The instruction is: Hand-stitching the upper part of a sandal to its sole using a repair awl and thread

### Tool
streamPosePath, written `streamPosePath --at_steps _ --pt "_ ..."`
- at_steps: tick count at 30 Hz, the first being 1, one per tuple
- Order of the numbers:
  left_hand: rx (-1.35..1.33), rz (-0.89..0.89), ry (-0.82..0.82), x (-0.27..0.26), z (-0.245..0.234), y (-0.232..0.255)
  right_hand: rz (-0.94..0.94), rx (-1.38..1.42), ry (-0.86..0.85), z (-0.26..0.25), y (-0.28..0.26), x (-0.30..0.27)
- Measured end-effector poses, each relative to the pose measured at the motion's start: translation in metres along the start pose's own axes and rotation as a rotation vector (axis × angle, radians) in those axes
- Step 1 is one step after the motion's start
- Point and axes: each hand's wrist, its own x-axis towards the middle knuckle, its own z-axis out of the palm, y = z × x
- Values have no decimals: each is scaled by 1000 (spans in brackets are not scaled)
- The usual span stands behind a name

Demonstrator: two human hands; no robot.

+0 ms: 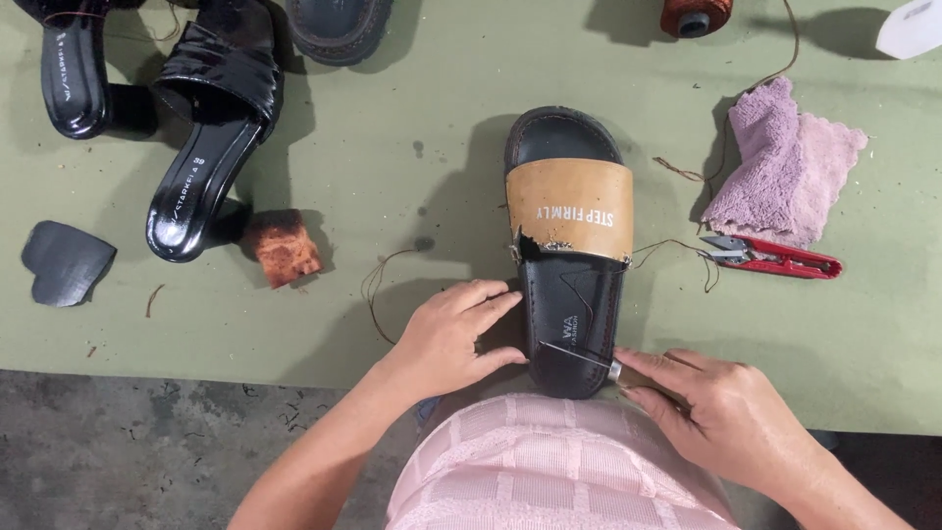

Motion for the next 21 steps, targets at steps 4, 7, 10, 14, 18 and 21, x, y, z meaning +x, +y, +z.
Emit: streamPosePath --at_steps 4,7,10,14,18,21 --pt "98 114 138 -2 12 -6 -16 -61 -17 0 0 1" --pt "179 196 222 -2 14 -4 -64 -136 -51 -1 0 2" --pt "189 269 253 1 17 -6 -131 -226 -86 -1 3 4" --pt "147 353 221 4 15 -8 -191 -256 -142 2 7 9" --pt "176 335 189 6 15 -9 -209 -257 -224 6 13 17" --pt "147 344 192 7 15 -8 -250 -326 -176 12 13 20"
